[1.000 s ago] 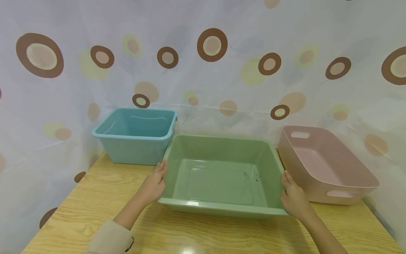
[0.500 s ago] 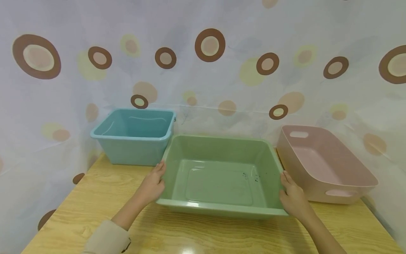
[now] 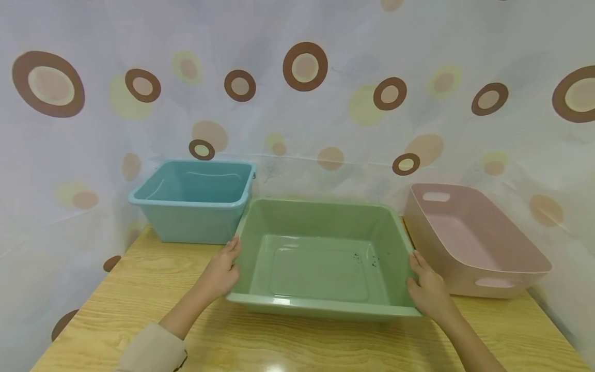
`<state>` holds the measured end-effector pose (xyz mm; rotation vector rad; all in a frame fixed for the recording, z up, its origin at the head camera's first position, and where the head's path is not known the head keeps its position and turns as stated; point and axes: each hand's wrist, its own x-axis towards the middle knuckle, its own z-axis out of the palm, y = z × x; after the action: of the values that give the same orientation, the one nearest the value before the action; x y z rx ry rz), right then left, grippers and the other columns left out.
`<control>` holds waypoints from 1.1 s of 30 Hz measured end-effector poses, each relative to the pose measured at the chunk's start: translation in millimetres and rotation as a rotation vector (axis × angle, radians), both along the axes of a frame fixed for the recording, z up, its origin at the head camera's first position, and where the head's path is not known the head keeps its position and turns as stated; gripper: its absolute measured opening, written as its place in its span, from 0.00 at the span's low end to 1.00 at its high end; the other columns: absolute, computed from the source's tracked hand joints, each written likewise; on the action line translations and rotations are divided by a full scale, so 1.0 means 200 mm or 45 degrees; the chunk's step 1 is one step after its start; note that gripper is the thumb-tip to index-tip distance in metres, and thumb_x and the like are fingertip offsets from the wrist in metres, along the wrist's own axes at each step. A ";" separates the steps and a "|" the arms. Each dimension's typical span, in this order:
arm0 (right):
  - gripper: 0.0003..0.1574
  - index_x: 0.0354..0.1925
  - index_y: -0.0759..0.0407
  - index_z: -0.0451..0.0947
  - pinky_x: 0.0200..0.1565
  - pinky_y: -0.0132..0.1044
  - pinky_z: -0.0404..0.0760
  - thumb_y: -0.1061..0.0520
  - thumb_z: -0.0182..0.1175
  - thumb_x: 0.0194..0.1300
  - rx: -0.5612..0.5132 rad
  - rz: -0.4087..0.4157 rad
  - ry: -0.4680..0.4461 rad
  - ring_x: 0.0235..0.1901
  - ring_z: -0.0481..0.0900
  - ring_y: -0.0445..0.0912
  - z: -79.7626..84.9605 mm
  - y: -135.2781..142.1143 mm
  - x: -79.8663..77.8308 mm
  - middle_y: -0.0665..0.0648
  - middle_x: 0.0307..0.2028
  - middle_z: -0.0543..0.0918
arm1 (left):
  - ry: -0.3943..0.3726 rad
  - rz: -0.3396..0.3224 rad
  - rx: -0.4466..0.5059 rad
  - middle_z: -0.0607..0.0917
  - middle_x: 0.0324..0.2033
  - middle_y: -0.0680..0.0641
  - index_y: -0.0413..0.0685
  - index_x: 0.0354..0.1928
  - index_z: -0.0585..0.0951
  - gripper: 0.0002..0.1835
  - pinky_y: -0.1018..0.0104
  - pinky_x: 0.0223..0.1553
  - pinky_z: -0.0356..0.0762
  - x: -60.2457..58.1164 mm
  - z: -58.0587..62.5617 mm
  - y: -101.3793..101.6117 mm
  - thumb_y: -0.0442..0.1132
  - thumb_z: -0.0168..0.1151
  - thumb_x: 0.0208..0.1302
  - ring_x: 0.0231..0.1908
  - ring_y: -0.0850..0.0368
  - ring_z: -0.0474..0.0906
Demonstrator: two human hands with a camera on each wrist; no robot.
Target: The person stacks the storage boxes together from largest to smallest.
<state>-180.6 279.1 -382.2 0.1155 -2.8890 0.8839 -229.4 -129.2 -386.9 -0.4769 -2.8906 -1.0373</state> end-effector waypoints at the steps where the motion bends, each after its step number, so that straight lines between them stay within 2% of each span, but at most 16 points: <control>1: 0.35 0.63 0.81 0.49 0.57 0.62 0.62 0.65 0.44 0.62 -0.003 -0.001 -0.004 0.62 0.49 0.72 0.00 0.00 0.00 0.75 0.67 0.46 | -0.002 -0.001 0.003 0.50 0.69 0.35 0.26 0.64 0.55 0.28 0.45 0.66 0.48 0.00 0.00 0.00 0.28 0.40 0.61 0.68 0.37 0.45; 11: 0.35 0.63 0.80 0.49 0.58 0.64 0.60 0.64 0.45 0.62 -0.008 -0.007 -0.007 0.63 0.49 0.72 0.01 0.00 0.00 0.74 0.67 0.46 | 0.002 0.000 -0.003 0.49 0.69 0.35 0.26 0.64 0.54 0.28 0.44 0.66 0.47 0.00 0.00 0.00 0.28 0.41 0.61 0.68 0.36 0.44; 14: 0.35 0.64 0.79 0.49 0.59 0.65 0.55 0.64 0.45 0.63 -0.031 -0.011 -0.017 0.63 0.48 0.72 0.01 0.00 0.00 0.74 0.67 0.46 | 0.020 -0.005 -0.053 0.49 0.68 0.33 0.24 0.64 0.54 0.28 0.42 0.65 0.48 0.01 0.01 0.01 0.28 0.42 0.61 0.67 0.34 0.43; 18: 0.34 0.65 0.77 0.49 0.61 0.65 0.52 0.62 0.42 0.64 -0.147 -0.061 -0.021 0.65 0.47 0.70 0.00 0.01 0.01 0.74 0.67 0.48 | 0.102 -0.014 -0.188 0.54 0.66 0.28 0.22 0.62 0.57 0.28 0.38 0.62 0.51 0.02 0.02 0.02 0.29 0.44 0.61 0.66 0.29 0.45; 21: 0.32 0.65 0.75 0.52 0.60 0.62 0.59 0.60 0.38 0.67 -0.251 -0.145 0.004 0.64 0.52 0.69 -0.01 0.01 0.03 0.74 0.66 0.53 | 0.205 -0.011 -0.278 0.61 0.62 0.26 0.22 0.58 0.65 0.25 0.37 0.60 0.54 0.02 0.04 0.04 0.30 0.48 0.60 0.64 0.26 0.49; 24: 0.29 0.64 0.72 0.58 0.55 0.59 0.68 0.58 0.37 0.69 -0.313 -0.231 0.051 0.60 0.60 0.68 -0.01 0.01 0.05 0.75 0.63 0.60 | 0.293 0.001 -0.321 0.68 0.57 0.26 0.22 0.54 0.70 0.23 0.39 0.59 0.61 0.03 0.05 0.05 0.31 0.51 0.58 0.62 0.26 0.55; 27: 0.27 0.62 0.70 0.63 0.46 0.42 0.76 0.58 0.39 0.69 -0.333 -0.302 0.100 0.55 0.68 0.65 -0.02 0.02 0.07 0.74 0.58 0.67 | 0.361 0.012 -0.330 0.72 0.55 0.28 0.24 0.51 0.73 0.22 0.42 0.56 0.67 0.02 0.06 0.05 0.32 0.54 0.56 0.60 0.29 0.61; 30: 0.25 0.59 0.69 0.67 0.35 0.25 0.74 0.58 0.42 0.68 -0.359 -0.379 0.170 0.41 0.79 0.43 -0.02 0.03 0.08 0.73 0.53 0.73 | 0.418 -0.010 -0.333 0.74 0.54 0.31 0.26 0.51 0.74 0.21 0.45 0.54 0.71 0.02 0.06 0.06 0.33 0.56 0.56 0.59 0.33 0.66; 33: 0.23 0.55 0.69 0.71 0.28 0.20 0.72 0.58 0.45 0.67 -0.378 -0.445 0.248 0.28 0.72 0.25 -0.02 0.05 0.10 0.73 0.48 0.77 | 0.463 -0.054 -0.320 0.76 0.53 0.34 0.28 0.52 0.75 0.21 0.47 0.53 0.72 0.00 0.07 0.07 0.34 0.57 0.57 0.57 0.36 0.69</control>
<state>-161.1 289.0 -386.1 -0.3025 -2.4597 1.1407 -228.6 -115.4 -373.4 -0.6619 -2.6954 -0.5211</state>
